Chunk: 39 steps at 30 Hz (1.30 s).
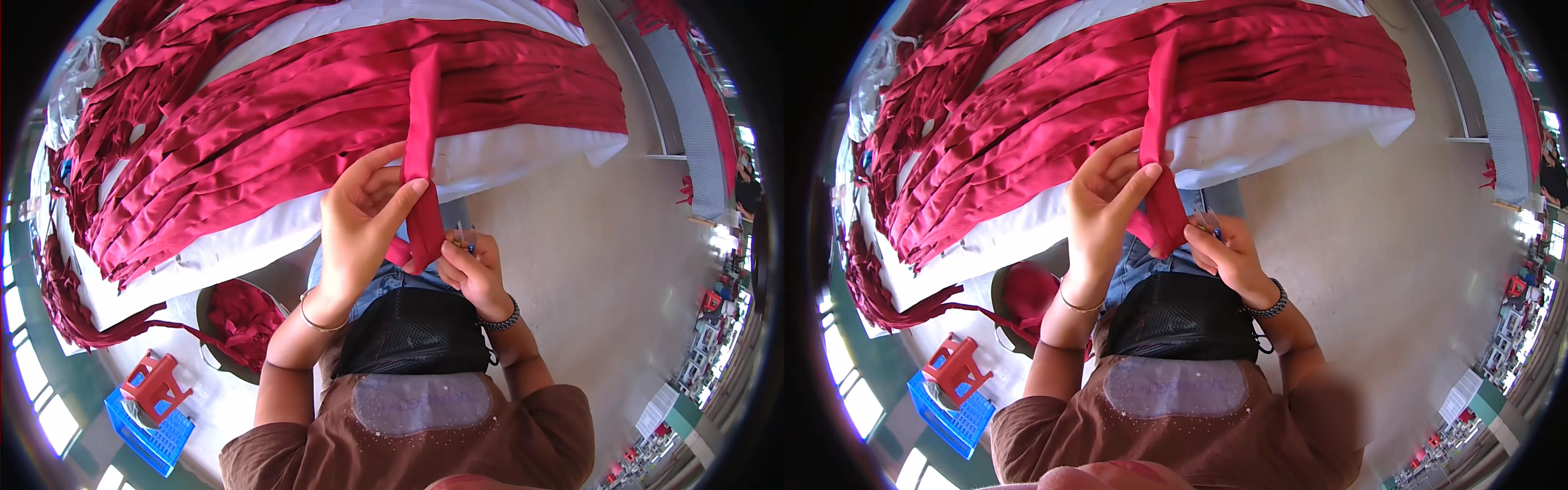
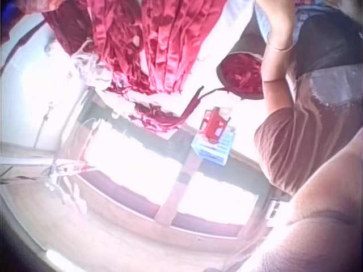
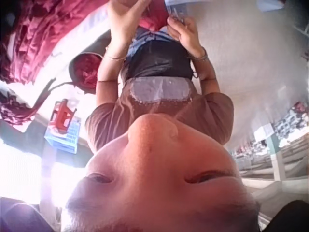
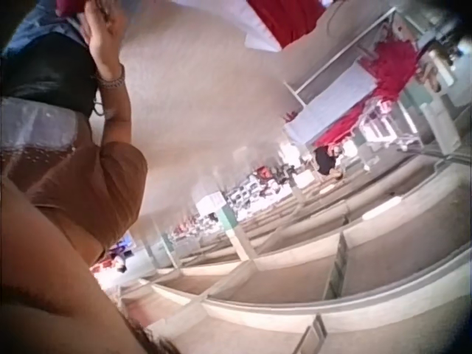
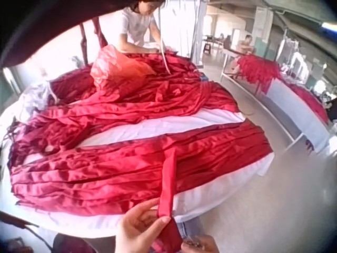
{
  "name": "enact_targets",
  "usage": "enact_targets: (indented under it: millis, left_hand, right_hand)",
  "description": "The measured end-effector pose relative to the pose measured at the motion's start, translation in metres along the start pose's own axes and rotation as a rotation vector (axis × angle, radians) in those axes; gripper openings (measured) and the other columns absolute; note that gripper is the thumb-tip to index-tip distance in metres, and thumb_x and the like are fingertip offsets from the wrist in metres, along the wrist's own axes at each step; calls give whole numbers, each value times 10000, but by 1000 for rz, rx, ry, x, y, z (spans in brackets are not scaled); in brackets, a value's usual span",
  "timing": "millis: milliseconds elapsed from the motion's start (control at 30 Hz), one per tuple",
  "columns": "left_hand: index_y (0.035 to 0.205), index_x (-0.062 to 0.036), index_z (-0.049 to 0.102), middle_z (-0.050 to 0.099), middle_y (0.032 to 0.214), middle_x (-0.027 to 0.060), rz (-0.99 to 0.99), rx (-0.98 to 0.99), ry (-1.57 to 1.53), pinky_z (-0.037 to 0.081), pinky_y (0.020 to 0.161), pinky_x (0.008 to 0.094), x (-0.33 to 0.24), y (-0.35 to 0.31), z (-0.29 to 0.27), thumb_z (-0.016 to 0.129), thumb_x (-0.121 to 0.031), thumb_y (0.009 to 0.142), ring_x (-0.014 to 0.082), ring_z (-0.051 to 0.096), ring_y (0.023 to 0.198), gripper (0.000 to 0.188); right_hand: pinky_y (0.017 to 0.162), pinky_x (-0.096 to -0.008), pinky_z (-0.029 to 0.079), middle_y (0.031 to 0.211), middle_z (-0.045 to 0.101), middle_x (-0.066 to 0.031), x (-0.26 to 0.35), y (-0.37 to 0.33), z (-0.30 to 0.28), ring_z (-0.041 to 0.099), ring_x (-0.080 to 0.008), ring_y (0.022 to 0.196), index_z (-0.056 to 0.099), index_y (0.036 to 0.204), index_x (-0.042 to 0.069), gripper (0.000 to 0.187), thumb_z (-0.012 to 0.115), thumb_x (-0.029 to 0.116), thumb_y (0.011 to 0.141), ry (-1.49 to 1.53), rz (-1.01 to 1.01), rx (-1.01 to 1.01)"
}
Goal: Trimming excess threads and organizing long strips of red fabric on a workbench using nippers.
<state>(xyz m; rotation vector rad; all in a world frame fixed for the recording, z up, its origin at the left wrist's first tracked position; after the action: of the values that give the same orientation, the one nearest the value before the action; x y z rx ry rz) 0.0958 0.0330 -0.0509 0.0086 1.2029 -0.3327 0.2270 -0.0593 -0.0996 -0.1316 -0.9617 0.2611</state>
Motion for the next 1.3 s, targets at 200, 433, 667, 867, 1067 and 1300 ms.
enact_targets:
  millis: [200,433,667,867,1067,1300]
  left_hand:
    - [1110,40,542,675,837,85,113,115,335,492,655,210,9,-24,5,707,67,742,93,648,748,405]
    - [1118,7,542,648,815,73,238,147,681,479,638,241,19,-44,-2,720,37,733,106,601,700,426]
    - [1091,34,541,645,907,123,289,112,566,482,775,295,15,-48,-20,718,-83,780,195,619,826,376]
    - [981,37,592,584,932,137,674,151,576,492,700,277,-34,-30,6,773,-49,702,220,592,836,344]
    - [862,41,629,582,857,103,415,231,516,453,682,269,-42,-30,7,702,50,742,172,562,765,141]
    - [856,31,594,498,874,56,101,375,75,384,700,238,-24,-27,-3,609,46,798,123,468,790,62]
  right_hand:
    - [401,-184,241,608,477,52,19,10,-16,368,-7,444,568,1117,-7,312,617,207,895,-185,-135,-288]
    - [381,-194,237,552,470,51,48,39,-7,367,-17,410,605,937,7,224,740,113,793,-72,-236,-434]
    - [389,-191,243,533,503,44,62,27,2,381,-15,417,668,873,9,115,717,91,809,-117,-279,-319]
    - [442,-186,249,574,549,53,69,18,19,359,19,497,696,898,5,137,722,102,804,-464,-295,-213]
    - [509,-175,332,678,585,34,70,20,24,416,3,572,685,989,29,210,726,98,795,-545,-400,-162]
    - [545,-174,393,803,664,-23,78,23,35,509,2,638,553,1195,3,379,670,69,841,-468,-274,-29]
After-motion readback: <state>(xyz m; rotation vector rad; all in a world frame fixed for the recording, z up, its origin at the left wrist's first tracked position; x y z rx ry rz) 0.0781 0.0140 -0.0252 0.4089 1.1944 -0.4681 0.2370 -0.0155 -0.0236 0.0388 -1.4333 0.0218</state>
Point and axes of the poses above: each hand's wrist, its own y-axis towards the middle knuckle, its own z-axis out of the palm, x = y × z, the point moved 4 cm from there along y, towards the middle knuckle
